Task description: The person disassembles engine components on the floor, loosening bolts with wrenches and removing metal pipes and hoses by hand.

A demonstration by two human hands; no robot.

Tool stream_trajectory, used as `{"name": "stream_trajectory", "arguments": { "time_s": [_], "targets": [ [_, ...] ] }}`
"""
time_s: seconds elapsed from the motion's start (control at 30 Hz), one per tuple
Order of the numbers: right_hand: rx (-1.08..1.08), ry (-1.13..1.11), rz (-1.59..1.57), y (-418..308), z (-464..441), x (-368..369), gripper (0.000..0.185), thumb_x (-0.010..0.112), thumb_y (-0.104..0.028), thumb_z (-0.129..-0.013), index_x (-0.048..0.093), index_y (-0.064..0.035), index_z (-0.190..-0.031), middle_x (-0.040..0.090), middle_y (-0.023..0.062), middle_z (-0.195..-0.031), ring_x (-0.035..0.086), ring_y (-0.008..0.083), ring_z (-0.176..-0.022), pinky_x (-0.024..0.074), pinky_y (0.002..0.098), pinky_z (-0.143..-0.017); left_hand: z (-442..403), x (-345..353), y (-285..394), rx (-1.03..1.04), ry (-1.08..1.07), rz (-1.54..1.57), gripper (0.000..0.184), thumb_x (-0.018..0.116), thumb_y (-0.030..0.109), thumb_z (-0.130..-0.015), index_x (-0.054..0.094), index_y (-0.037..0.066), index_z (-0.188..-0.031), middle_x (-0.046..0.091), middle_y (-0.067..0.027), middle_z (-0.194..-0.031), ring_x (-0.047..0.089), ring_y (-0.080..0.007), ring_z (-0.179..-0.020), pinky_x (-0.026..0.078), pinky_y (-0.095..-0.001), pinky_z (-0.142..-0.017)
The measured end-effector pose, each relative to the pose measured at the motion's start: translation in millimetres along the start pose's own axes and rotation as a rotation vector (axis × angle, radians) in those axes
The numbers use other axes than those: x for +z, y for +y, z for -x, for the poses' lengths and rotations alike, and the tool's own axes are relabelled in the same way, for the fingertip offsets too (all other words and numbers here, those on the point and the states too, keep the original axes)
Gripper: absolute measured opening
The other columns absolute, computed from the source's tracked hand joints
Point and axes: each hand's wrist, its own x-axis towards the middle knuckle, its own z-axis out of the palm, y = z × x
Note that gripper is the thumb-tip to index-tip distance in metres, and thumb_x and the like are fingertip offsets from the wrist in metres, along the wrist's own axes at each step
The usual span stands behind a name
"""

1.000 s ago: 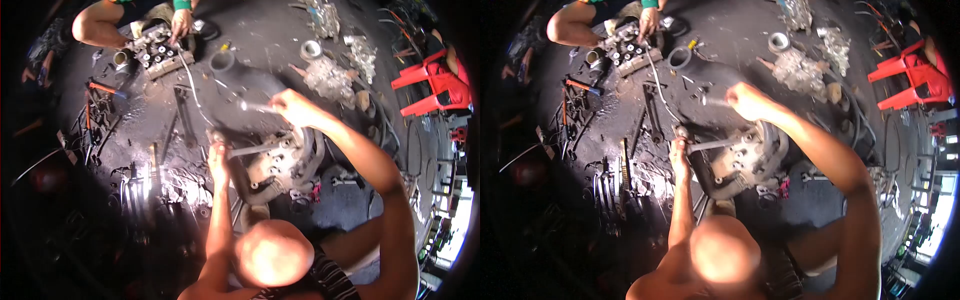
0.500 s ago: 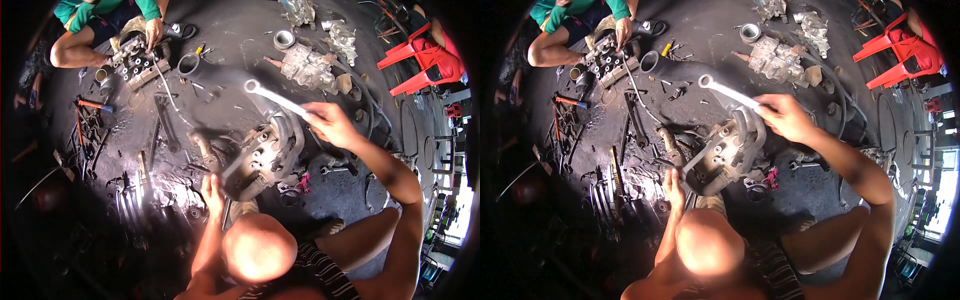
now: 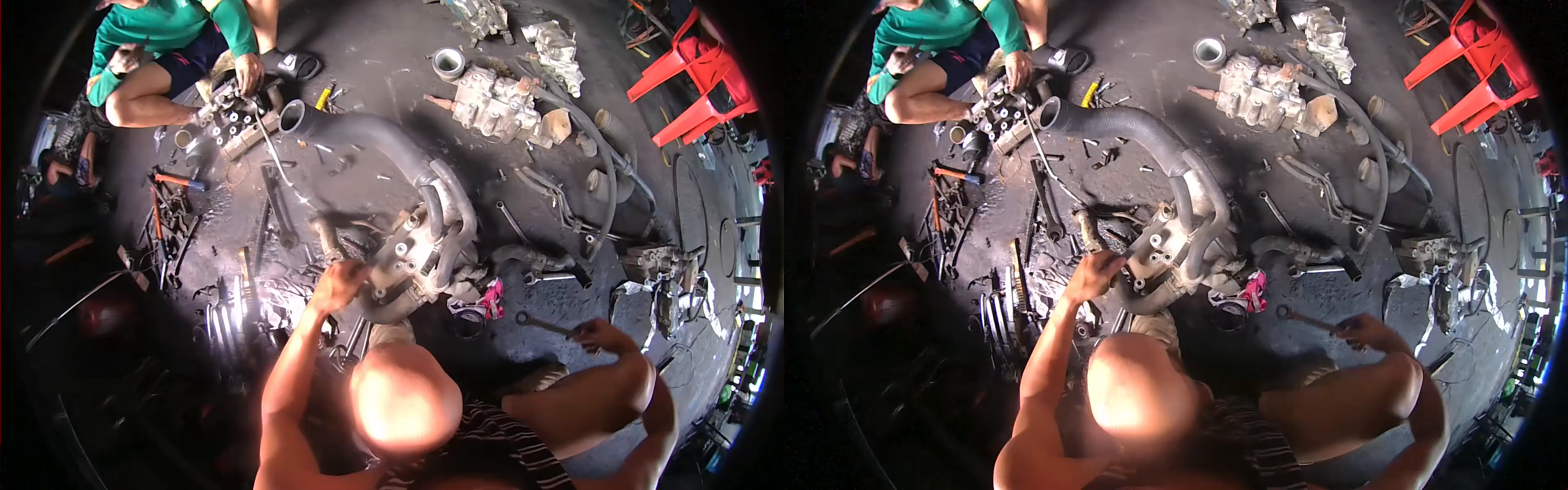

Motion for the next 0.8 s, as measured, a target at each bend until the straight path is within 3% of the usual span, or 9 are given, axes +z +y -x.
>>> {"name": "stream_trajectory", "arguments": {
  "time_s": [0.03, 0.17, 0.27, 0.3, 0.4, 0.57, 0.7, 0.77, 0.8],
  "targets": [
    [0.045, 0.023, -0.005, 33.7, -19.1, 5.7, 0.030, 0.070, -0.027, -0.084, 0.067, -0.0016, -0.101, 0.059, 0.0027, -0.069, 0.054, 0.0107, -0.056, 0.0459, 0.0269, -0.052, -2.1, 0.4, 11.7, -0.134, -0.045, 0.026, 0.038, 0.052, 0.035, -0.091, 0.066, 0.001, -0.101, 0.066, -0.0183, -0.077, 0.066, -0.0323, -0.073, 0.050, -0.0407, -0.072],
    [-0.039, 0.059, -0.070, 129.8, -79.4, 32.0, 0.031, 0.069, -0.026, -0.083, 0.067, -0.0028, -0.104, 0.063, 0.0056, -0.072, 0.058, 0.0140, -0.060, 0.0501, 0.0304, -0.058, -2.4, 39.7, -7.5, 0.131, 0.455, -0.354, 0.030, 0.055, 0.032, -0.092, 0.063, 0.005, -0.082, 0.063, -0.0187, -0.068, 0.062, -0.0368, -0.059, 0.049, -0.0443, -0.055],
    [-0.369, 0.249, 0.346, 152.1, -93.5, 38.1, 0.039, 0.073, -0.021, -0.077, 0.065, -0.0018, -0.110, 0.066, 0.0137, -0.090, 0.062, 0.0287, -0.081, 0.0500, 0.0368, -0.075, 4.5, 25.3, -0.9, 0.207, 0.440, -0.442, 0.031, 0.054, 0.033, -0.093, 0.063, 0.006, -0.082, 0.061, -0.0181, -0.064, 0.061, -0.0362, -0.055, 0.048, -0.0433, -0.053],
    [-0.549, 0.334, 0.586, 146.7, -86.9, 35.7, 0.042, 0.073, -0.021, -0.075, 0.064, -0.0026, -0.111, 0.067, 0.0171, -0.096, 0.062, 0.0348, -0.087, 0.0496, 0.0399, -0.080, 0.1, 14.3, 3.9, 0.172, 0.401, -0.492, 0.032, 0.055, 0.035, -0.093, 0.063, 0.007, -0.079, 0.060, -0.0161, -0.061, 0.060, -0.0350, -0.053, 0.048, -0.0424, -0.052],
    [-0.402, 0.371, 0.745, 105.2, -56.6, 15.9, 0.046, 0.070, -0.022, -0.075, 0.062, -0.0061, -0.117, 0.058, 0.0209, -0.113, 0.054, 0.0371, -0.108, 0.0418, 0.0426, -0.095, -22.7, -21.0, 5.4, 0.312, 0.371, -0.506, 0.048, 0.055, 0.046, -0.091, 0.059, 0.005, -0.068, 0.056, -0.0156, -0.055, 0.057, -0.0356, -0.051, 0.045, -0.0427, -0.050],
    [-0.377, 0.418, 0.873, 42.5, -5.8, -34.0, 0.042, 0.068, -0.023, -0.078, 0.062, -0.0063, -0.117, 0.060, 0.0206, -0.109, 0.058, 0.0366, -0.104, 0.0462, 0.0425, -0.091, -76.9, -74.3, 33.0, 0.473, 0.099, -0.646, 0.043, 0.059, 0.050, -0.086, 0.072, 0.010, -0.081, 0.063, -0.0150, -0.063, 0.063, -0.0342, -0.060, 0.050, -0.0420, -0.057],
    [-0.189, 0.350, 0.927, -27.3, 31.8, -48.4, 0.040, 0.066, -0.023, -0.079, 0.061, -0.0056, -0.115, 0.062, 0.0189, -0.108, 0.059, 0.0352, -0.103, 0.0472, 0.0420, -0.089, -127.4, -98.4, 38.9, 0.648, 0.086, -0.865, 0.048, 0.061, 0.054, -0.082, 0.070, 0.008, -0.071, 0.063, -0.0140, -0.062, 0.063, -0.0324, -0.058, 0.050, -0.0408, -0.053],
    [-0.190, 0.376, 0.967, -56.5, 38.6, -43.7, 0.039, 0.066, -0.022, -0.079, 0.061, -0.0057, -0.115, 0.063, 0.0185, -0.108, 0.059, 0.0350, -0.103, 0.0474, 0.0419, -0.089, -152.1, -105.3, 39.9, 0.857, 0.096, -0.800, 0.050, 0.063, 0.057, -0.078, 0.070, 0.008, -0.071, 0.064, -0.0138, -0.063, 0.064, -0.0326, -0.059, 0.051, -0.0415, -0.057],
    [-0.201, 0.402, 1.009, -71.6, 39.6, -42.0, 0.039, 0.066, -0.022, -0.080, 0.061, -0.0057, -0.114, 0.063, 0.0181, -0.108, 0.059, 0.0348, -0.103, 0.0477, 0.0418, -0.089, -156.9, -108.5, 48.1, 0.724, -0.008, -0.794, 0.051, 0.065, 0.059, -0.075, 0.071, 0.008, -0.076, 0.067, -0.0153, -0.070, 0.066, -0.0329, -0.070, 0.051, -0.0432, -0.069]
  ]
}}
